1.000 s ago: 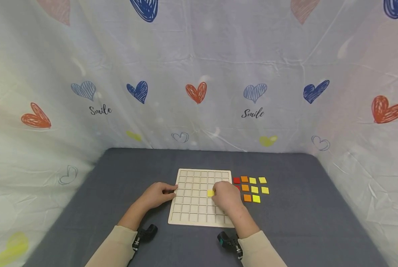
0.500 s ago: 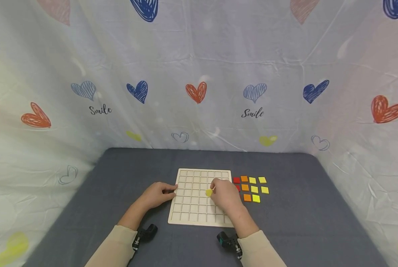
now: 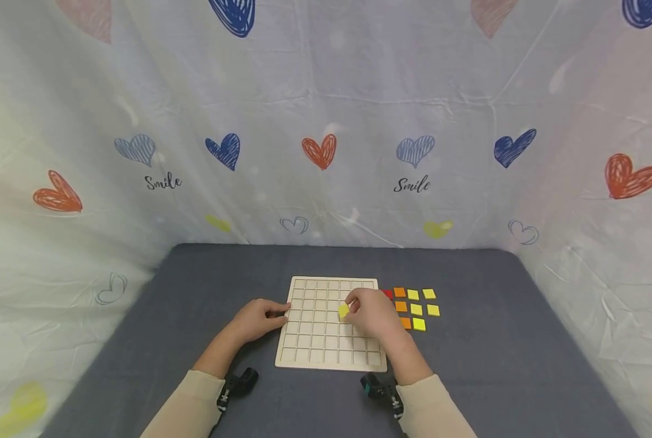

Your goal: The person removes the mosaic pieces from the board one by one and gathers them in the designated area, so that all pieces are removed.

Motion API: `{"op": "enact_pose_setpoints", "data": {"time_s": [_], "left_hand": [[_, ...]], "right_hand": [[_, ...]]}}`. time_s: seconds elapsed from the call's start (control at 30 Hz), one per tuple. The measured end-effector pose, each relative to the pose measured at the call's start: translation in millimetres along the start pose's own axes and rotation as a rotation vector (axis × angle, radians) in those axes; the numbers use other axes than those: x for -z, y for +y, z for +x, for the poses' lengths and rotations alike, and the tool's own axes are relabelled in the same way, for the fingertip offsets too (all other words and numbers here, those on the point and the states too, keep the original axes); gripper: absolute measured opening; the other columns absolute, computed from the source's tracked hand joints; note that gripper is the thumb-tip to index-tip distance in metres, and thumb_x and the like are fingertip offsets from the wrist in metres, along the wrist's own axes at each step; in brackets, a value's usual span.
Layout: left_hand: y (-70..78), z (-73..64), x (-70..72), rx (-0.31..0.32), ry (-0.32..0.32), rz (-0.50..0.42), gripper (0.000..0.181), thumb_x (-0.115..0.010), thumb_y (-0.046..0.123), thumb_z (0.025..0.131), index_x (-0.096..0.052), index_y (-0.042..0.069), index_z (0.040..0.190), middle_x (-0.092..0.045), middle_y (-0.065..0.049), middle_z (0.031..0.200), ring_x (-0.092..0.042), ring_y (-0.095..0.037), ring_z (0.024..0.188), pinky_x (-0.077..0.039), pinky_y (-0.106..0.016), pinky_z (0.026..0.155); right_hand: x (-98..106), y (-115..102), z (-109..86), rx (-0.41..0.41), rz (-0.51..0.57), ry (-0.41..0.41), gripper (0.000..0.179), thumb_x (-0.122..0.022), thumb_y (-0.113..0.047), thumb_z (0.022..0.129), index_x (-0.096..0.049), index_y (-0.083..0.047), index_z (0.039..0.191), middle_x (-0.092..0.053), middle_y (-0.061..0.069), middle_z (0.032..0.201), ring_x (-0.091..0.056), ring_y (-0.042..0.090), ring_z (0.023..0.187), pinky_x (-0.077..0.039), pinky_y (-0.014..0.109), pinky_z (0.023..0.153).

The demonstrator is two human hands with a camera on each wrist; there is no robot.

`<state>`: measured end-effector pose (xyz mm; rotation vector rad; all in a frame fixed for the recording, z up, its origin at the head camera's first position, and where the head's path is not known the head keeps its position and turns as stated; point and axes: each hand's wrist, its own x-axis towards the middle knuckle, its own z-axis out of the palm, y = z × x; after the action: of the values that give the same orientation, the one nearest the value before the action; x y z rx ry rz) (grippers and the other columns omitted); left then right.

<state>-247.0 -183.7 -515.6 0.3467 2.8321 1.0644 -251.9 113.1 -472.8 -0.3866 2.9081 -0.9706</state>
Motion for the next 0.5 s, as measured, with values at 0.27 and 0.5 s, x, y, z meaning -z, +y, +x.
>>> {"op": "enact_pose_setpoints", "data": {"time_s": [0.27,0.5], "left_hand": [[-0.7,0.3,-0.4,-0.002,0.006,0.0,0.039,-0.075,0.025,0.095,-0.072,0.014,0.132,-0.051,0.003,0.058,-0.038,-0.011,0.05,-0.034,-0.028,0.051],[-1.0,0.1,-0.5,-0.011,0.011,0.011,0.039,-0.074,0.026,0.095,-0.072,0.014,0.132,-0.051,0.003,0.059,-0.038,-0.011,0.051,-0.034,-0.028,0.051]], "right_hand": [[43,23,-4.0,0.029,0.233,-0.002,0.023,-0.076,-0.014,0.092,-0.073,-0.005,0.113,-0.068,0.001,0.09,-0.063,0.019,0.083,-0.051,0.039,0.071],[78,49,-10.7,0.005,0.284,-0.001,0.033,-0.076,-0.023,0.095,-0.071,-0.003,0.12,-0.069,0.005,0.097,-0.065,0.022,0.09,-0.052,0.043,0.077]]}}
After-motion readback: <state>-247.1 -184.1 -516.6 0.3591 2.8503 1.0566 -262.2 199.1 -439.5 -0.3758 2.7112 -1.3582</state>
